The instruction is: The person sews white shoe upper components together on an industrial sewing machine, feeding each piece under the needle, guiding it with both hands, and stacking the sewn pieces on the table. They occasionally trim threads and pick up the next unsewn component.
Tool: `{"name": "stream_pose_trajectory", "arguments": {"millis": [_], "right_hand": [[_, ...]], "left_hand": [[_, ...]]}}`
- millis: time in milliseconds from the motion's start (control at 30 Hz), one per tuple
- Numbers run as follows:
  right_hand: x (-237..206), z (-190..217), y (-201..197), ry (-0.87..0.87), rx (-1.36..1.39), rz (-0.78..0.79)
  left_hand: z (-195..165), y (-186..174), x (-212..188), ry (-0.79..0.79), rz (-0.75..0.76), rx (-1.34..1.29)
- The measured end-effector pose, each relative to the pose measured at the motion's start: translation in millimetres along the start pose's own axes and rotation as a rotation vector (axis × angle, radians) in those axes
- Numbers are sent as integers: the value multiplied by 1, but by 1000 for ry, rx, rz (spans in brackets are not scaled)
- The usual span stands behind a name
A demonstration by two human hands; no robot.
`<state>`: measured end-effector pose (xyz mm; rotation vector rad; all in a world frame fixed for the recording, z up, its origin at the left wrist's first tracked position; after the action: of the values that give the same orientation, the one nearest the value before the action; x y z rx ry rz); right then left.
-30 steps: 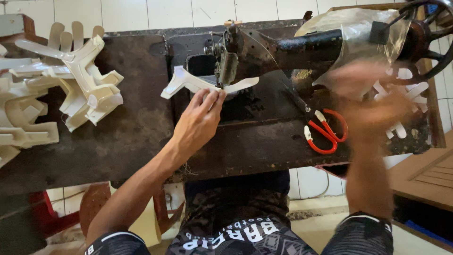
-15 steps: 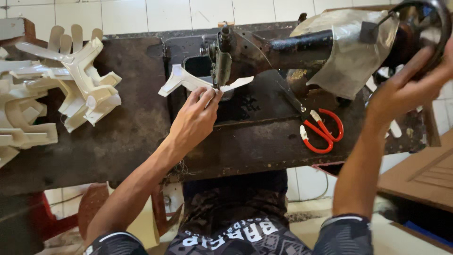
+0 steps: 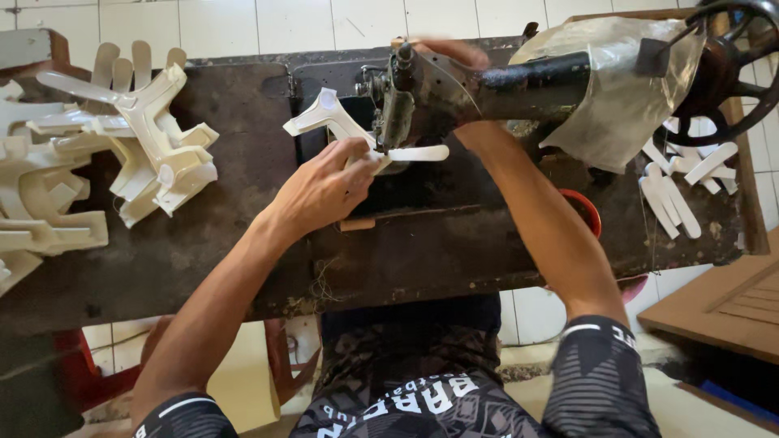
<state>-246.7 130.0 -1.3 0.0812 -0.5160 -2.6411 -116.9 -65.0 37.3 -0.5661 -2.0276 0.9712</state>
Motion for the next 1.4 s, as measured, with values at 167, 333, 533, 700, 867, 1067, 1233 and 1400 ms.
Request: {"name": "stream_pose_trajectory", "arguments": {"millis": [167, 333, 533, 700, 867, 1067, 1233, 1400], "right_hand": [[-5, 23, 36, -102, -829, 70], [-67, 11, 52, -129, -1505, 83], [-84, 14, 56, -520, -1443, 59], [-80, 14, 54, -468, -1384, 45], [-81, 16, 54, -540, -1375, 33], [-76, 7, 47, -457, -1438, 14], [-75, 5, 45, -448, -1414, 30], [-76, 7, 45, -455, -1385, 37]], "left_hand": [[2, 0, 6, 29, 20, 59], [3, 2, 6, 51, 47, 91], [4, 1, 7, 43, 55, 104], [2, 1, 9, 43, 30, 83], [0, 0, 12, 49, 15, 77], [-1, -2, 16, 24, 23, 54], [-1, 0, 16, 10, 33, 48], [4, 3, 17, 48, 60, 31]]}}
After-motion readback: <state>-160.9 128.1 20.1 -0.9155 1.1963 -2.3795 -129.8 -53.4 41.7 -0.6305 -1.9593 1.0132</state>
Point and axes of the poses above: each hand's wrist, its own x-axis towards the middle knuckle, its own y-axis out of the palm, z = x × y, the point moved 8 cm from there along x, towards the middle knuckle, and after that the axes turned 8 degrees about y, right-handed, at the moved point
